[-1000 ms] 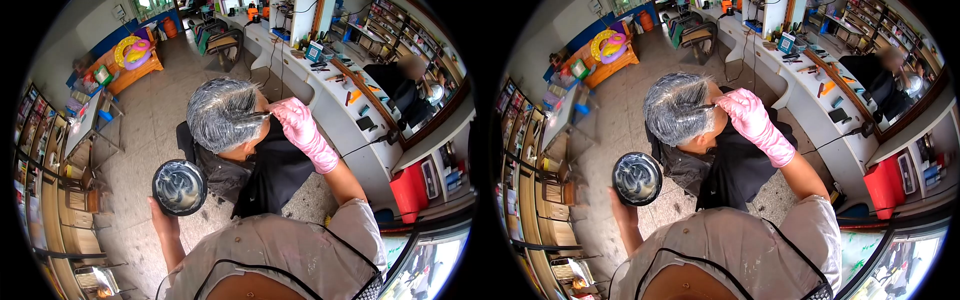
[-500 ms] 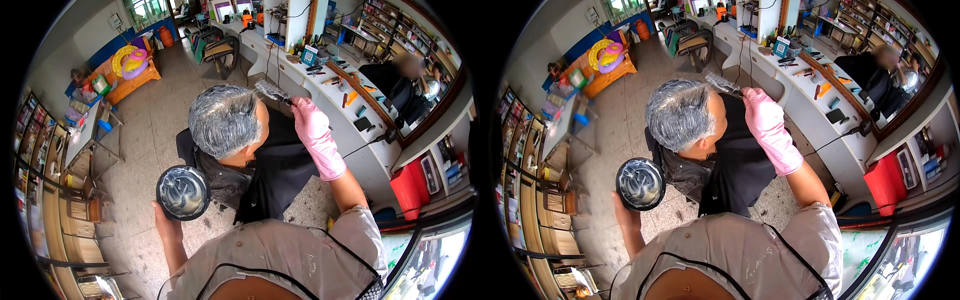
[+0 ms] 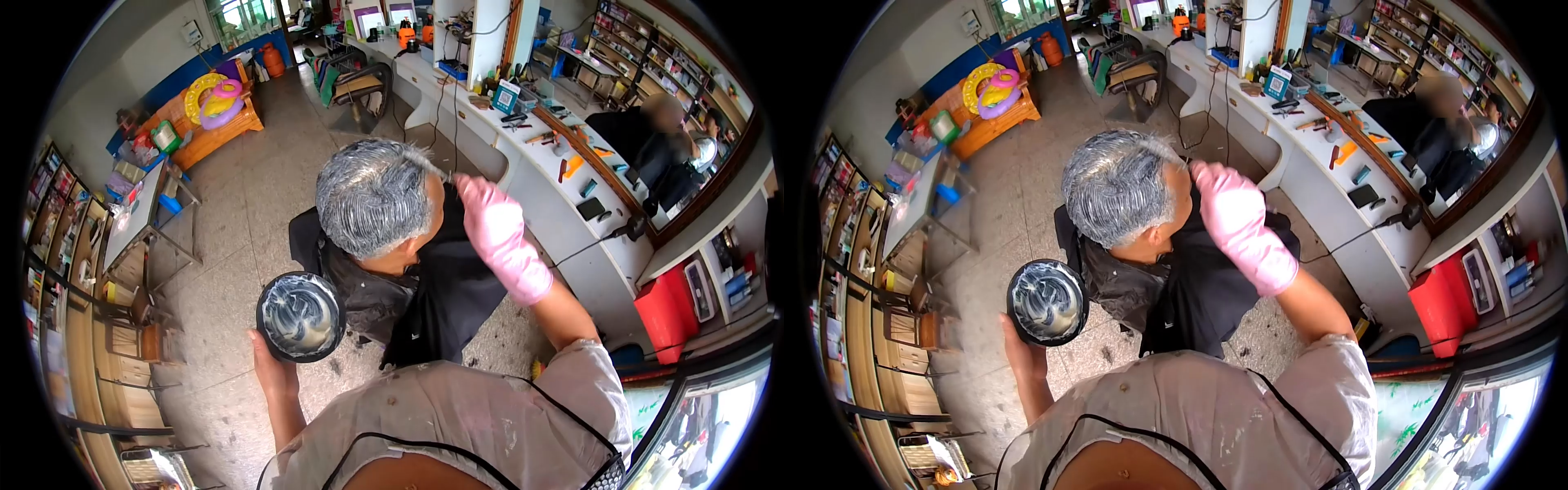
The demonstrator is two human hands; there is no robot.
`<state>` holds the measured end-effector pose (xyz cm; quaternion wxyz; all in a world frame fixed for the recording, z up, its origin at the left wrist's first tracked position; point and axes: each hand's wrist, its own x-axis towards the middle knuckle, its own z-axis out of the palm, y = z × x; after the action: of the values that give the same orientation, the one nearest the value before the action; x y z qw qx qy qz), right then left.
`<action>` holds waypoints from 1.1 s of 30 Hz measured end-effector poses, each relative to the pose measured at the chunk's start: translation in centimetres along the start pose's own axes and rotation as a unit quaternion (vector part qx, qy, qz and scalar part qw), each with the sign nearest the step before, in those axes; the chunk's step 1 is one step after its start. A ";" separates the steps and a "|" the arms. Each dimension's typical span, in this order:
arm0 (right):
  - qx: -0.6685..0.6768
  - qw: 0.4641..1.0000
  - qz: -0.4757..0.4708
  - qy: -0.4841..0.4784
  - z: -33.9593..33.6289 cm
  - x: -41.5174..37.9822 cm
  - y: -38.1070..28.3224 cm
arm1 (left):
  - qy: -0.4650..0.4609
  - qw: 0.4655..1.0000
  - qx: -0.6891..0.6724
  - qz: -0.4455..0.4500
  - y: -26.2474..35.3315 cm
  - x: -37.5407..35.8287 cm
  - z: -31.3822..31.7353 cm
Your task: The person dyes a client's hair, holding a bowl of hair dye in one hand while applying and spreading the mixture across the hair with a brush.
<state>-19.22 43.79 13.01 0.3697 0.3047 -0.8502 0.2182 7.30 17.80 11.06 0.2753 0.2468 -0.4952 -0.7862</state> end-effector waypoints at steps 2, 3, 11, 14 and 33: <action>-0.034 0.999 -0.040 -0.011 -1.5 -0.5 -2.0 | 0.005 1.000 -0.003 0.009 -0.4 0.1 -0.4; -0.032 0.997 -0.063 0.008 -1.9 -0.9 -2.5 | 0.008 1.000 -0.009 0.011 -0.5 0.0 -0.3; 0.001 0.998 -0.067 -0.011 -2.3 -0.2 -3.6 | 0.011 1.000 -0.014 0.006 -0.2 -0.2 -0.8; 0.003 0.992 -0.119 -0.037 -3.8 0.7 -4.9 | 0.029 0.999 -0.013 0.001 0.0 -0.4 -0.7; 0.034 0.973 -0.217 -0.071 -2.8 2.4 -8.2 | 0.055 0.998 -0.027 0.005 -0.3 -0.6 -0.8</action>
<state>-13.60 38.70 17.84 0.3365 0.5087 -0.7800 0.1399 8.14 17.79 10.57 0.3124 0.2796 -0.4594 -0.7831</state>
